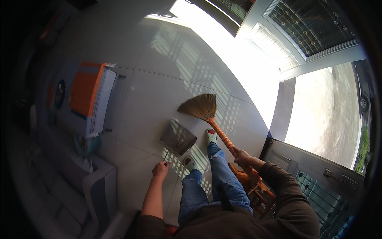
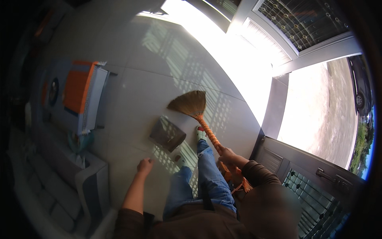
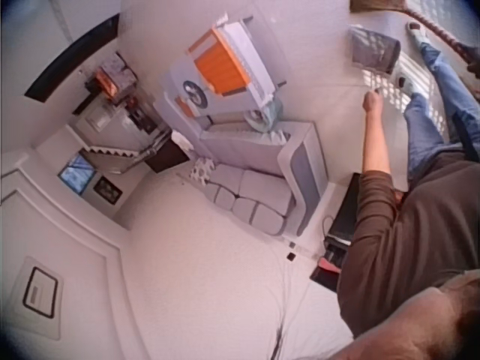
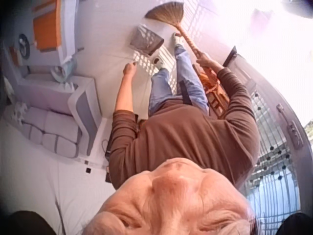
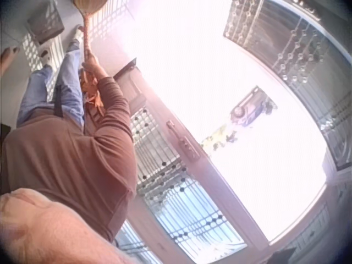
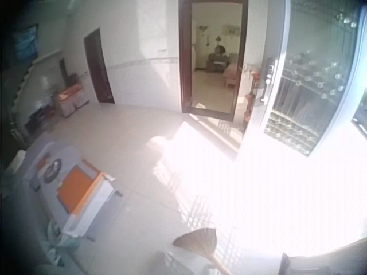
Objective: The person sits on the floor and handles several plastic bags, then wipes the floor with a cloth. They stand, walk outside, and return with a broom and dustpan to sweep the floor, collecting debris into the dustpan. Finally, they walk to the bathroom and rinse the cloth in a bucket.
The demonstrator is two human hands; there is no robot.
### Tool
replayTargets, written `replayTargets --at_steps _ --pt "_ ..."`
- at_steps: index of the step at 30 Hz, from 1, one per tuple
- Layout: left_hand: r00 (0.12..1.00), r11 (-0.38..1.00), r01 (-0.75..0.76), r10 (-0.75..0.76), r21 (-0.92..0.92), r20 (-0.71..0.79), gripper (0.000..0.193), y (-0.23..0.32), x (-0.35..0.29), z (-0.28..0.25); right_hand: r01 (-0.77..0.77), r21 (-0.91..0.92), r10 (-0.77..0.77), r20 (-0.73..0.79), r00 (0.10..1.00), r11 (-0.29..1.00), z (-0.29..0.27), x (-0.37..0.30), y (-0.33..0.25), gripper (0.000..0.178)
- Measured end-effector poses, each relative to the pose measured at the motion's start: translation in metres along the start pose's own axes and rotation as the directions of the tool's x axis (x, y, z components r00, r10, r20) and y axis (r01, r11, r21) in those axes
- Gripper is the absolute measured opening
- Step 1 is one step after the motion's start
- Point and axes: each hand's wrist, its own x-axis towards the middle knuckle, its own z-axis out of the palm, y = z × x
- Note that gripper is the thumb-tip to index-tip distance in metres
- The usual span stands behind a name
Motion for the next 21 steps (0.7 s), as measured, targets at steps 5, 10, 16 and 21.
replayTargets --at_steps 5,10,16,21 --pt "0.999 1.0 -0.014 0.013 -0.011 -0.045 0.042 -0.007 0.004 0.008 0.102 -0.034 -0.105 -0.096 0.99 0.994 -0.027 -0.045 0.035 0.074" --pt "0.999 0.999 0.036 -0.036 0.016 0.008 0.042 -0.009 0.005 0.006 0.018 0.197 0.016 -0.168 0.986 0.98 -0.079 -0.051 0.043 0.074" --pt "0.997 0.997 0.079 -0.078 -0.013 0.024 0.041 -0.004 0.007 -0.002 0.008 0.493 0.112 -0.213 0.971 0.87 -0.151 0.017 0.006 0.077" --pt "0.998 0.998 0.055 -0.055 -0.01 0.024 0.041 0.0 0.02 -0.004 0.031 0.646 0.097 -0.162 0.982 0.762 -0.133 0.095 -0.014 0.064"
